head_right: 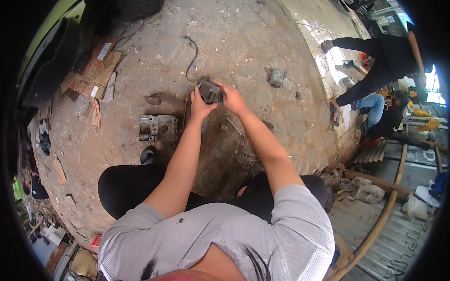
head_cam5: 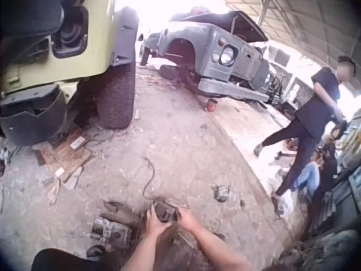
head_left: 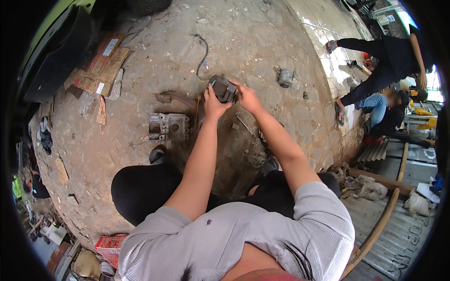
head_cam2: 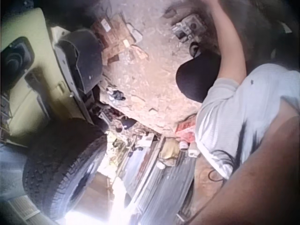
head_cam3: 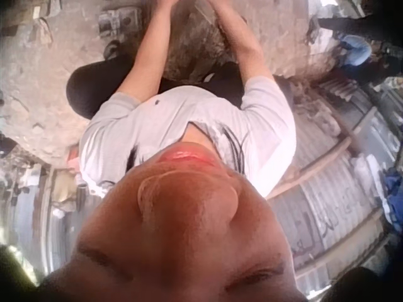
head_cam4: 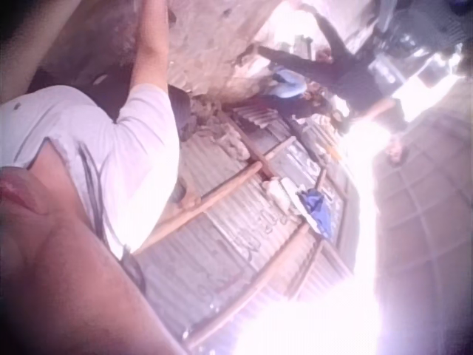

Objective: The person sits on the floor and uses a metal tool to scrape and clean the surface of a mechanical part, likely an alternator. They repeatedly rotate the part and apply the tool to different areas, focusing on removing debris or corrosion.

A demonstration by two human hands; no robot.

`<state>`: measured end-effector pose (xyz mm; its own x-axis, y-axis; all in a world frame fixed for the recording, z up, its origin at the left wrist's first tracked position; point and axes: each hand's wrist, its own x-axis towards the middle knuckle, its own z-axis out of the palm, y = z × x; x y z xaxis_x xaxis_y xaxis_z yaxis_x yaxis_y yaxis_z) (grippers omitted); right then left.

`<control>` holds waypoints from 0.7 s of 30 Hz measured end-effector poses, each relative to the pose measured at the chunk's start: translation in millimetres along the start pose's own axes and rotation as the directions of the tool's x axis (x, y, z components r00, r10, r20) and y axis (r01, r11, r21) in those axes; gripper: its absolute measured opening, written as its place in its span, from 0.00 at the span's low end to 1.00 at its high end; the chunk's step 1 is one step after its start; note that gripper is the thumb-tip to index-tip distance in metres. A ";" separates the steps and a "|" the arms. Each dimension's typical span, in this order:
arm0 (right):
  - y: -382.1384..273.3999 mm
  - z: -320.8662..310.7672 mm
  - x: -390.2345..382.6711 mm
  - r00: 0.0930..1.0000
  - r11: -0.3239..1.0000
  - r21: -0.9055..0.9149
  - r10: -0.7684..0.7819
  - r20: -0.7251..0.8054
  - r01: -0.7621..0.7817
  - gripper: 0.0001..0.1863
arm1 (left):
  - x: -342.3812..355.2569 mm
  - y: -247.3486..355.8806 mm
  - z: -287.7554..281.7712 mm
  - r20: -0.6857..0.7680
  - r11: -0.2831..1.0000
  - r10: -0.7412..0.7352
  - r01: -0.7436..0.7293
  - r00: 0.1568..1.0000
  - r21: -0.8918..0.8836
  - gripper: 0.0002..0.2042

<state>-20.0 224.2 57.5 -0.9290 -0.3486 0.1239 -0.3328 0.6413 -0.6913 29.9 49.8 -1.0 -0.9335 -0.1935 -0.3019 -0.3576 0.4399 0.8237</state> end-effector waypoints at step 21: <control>22.5 9.4 -34.1 0.923 0.922 -0.064 0.383 0.017 -0.382 0.39 | 2.7 -7.2 14.0 -0.033 0.995 0.071 -0.074 0.997 -0.073 0.65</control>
<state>5.7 244.1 31.1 -0.9828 -0.0877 -0.1626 0.0373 0.7679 -0.6395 29.5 58.4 -14.4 -0.9553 -0.1907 -0.2261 -0.2849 0.3878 0.8766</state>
